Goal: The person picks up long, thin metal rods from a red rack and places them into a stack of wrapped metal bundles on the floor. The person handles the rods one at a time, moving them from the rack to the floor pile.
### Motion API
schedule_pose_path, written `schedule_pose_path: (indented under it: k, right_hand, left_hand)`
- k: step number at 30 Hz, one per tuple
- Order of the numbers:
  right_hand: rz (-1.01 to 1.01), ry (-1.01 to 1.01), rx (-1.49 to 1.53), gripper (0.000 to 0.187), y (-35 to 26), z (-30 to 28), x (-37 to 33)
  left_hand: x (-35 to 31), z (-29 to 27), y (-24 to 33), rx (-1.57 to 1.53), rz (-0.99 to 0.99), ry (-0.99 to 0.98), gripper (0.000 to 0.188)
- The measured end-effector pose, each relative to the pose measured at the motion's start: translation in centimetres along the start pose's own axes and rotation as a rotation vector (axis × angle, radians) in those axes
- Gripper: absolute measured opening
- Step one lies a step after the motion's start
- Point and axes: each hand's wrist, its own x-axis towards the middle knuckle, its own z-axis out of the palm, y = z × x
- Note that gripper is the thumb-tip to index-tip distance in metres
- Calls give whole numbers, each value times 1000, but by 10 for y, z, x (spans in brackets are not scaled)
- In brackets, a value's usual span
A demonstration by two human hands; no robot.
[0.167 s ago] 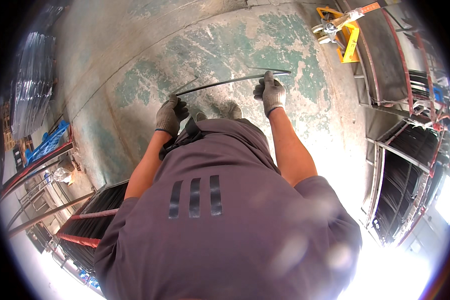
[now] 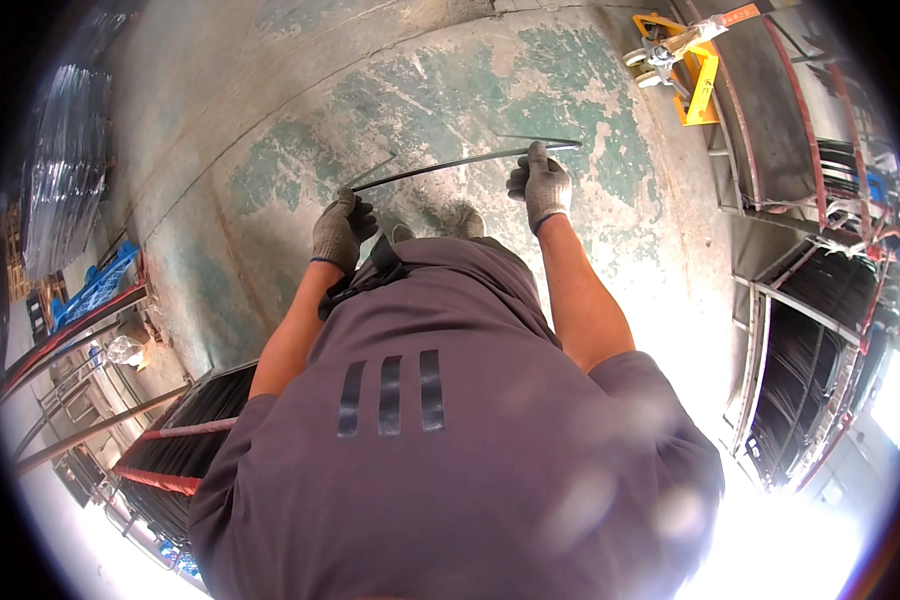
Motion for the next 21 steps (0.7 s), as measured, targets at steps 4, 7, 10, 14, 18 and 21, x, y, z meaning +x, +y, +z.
schedule_pose_path:
  k: [4, 7, 10, 14, 18, 21]
  right_hand:
    - [-5, 5, -7, 50, -4, 2, -4]
    - [-7, 6, -7, 49, -4, 1, -4]
    - [-4, 12, -13, 49, -5, 2, -5]
    - [-8, 6, -9, 50, -6, 2, -5]
    - [-12, 5, -13, 50, -6, 2, -4]
    - [-13, 6, -6, 50, -5, 2, -3]
  left_hand:
    - [1, 0, -1, 3, 1, 9, 46]
    - [-1, 1, 1, 18, -3, -6, 42]
    - [-1, 2, 2, 22, -5, 2, 42]
    - [0, 0, 0, 12, 2, -8, 42]
    - [3, -2, -4, -4, 18, -8, 43]
    - [1, -1, -2, 22, 17, -13, 42]
